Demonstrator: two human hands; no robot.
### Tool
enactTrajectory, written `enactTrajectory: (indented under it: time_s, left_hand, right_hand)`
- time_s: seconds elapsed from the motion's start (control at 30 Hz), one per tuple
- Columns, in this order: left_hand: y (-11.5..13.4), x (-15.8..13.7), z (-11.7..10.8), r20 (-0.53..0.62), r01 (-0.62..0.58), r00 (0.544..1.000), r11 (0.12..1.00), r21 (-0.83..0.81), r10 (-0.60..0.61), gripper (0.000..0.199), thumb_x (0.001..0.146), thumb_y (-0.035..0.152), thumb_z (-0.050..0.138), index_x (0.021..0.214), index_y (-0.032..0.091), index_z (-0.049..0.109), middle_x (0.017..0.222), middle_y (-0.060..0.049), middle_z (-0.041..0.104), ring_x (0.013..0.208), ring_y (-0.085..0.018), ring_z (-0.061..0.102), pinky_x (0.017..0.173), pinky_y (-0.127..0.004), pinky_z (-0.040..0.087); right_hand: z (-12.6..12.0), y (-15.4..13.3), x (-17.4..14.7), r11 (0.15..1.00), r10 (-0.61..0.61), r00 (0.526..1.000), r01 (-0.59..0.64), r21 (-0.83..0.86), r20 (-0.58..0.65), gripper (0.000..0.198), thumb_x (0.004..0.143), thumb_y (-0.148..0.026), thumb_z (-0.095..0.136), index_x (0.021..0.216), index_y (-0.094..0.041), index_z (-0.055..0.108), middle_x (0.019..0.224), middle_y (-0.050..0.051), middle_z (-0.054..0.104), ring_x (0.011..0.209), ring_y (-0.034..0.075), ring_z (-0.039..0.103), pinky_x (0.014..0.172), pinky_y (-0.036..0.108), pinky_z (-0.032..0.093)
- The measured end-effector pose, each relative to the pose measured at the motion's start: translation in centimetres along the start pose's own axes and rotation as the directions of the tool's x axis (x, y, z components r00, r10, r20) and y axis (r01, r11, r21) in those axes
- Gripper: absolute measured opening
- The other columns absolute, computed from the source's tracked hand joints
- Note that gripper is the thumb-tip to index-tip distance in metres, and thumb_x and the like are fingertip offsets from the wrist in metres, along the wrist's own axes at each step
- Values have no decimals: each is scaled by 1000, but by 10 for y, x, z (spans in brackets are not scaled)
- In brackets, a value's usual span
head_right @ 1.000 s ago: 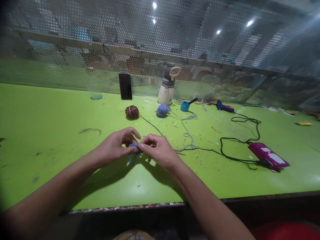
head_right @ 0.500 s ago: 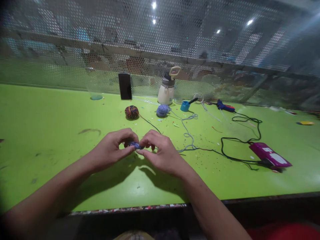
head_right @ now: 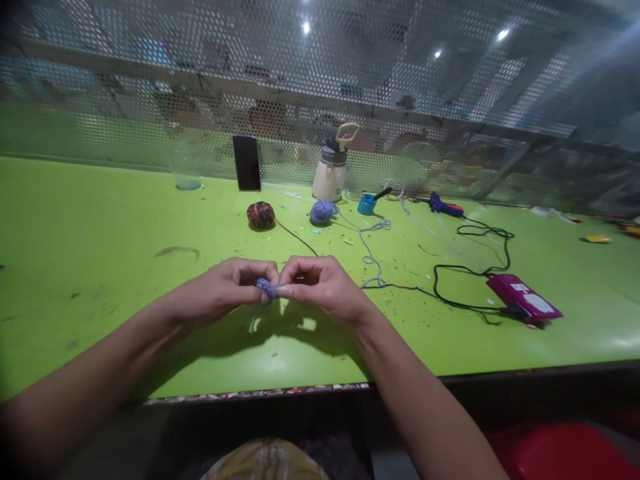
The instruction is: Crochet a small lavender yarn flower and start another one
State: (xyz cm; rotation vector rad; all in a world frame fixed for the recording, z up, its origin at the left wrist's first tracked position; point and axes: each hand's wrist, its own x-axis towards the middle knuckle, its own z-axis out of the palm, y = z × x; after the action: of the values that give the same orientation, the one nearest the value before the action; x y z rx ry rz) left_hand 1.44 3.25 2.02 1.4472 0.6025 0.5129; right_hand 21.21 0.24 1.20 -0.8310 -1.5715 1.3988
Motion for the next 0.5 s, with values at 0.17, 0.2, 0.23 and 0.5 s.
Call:
enactTrajectory:
  time_s: [0.17, 0.2, 0.23, 0.5]
  left_hand:
    - [-8, 4, 2, -64, -6, 998, 983, -181, -5, 9, 68, 12, 65, 77, 14, 67, 70, 1, 57, 62, -9, 44, 59, -23, 31]
    - [-8, 5, 3, -60, -11, 998, 983, -184, 0, 9, 68, 14, 65, 77, 14, 66, 71, 1, 57, 62, -9, 44, 60, -23, 32]
    - [-8, 5, 4, -57, -15, 998, 982, -187, 5, 9, 67, 14, 66, 76, 14, 66, 71, 1, 57, 62, -9, 45, 60, -23, 32]
    - [-11, 5, -2, -30, 3, 1000, 1000, -30, -4, 3, 71, 18, 61, 72, 17, 63, 66, 3, 53, 64, -12, 45, 64, -26, 35]
  right_hand:
    - [-5, 6, 4, 1000, -24, 999, 24, 18, -39, 8, 75, -22, 74, 73, -19, 67, 74, -1, 56, 66, 12, 47, 62, 27, 36]
    - [-6, 6, 4, 999, -31, 999, 32, 16, -34, 8, 76, -22, 74, 74, -19, 67, 75, 0, 56, 67, 12, 48, 63, 28, 36]
    - [-7, 5, 4, 999, -35, 999, 35, 14, -25, 9, 76, -23, 74, 73, -19, 67, 76, 0, 57, 68, 13, 49, 64, 28, 37]
    - [-3, 4, 3, 991, -89, 995, 92, -92, 36, 11, 76, -23, 73, 73, -16, 66, 76, 2, 58, 69, 14, 52, 65, 29, 41]
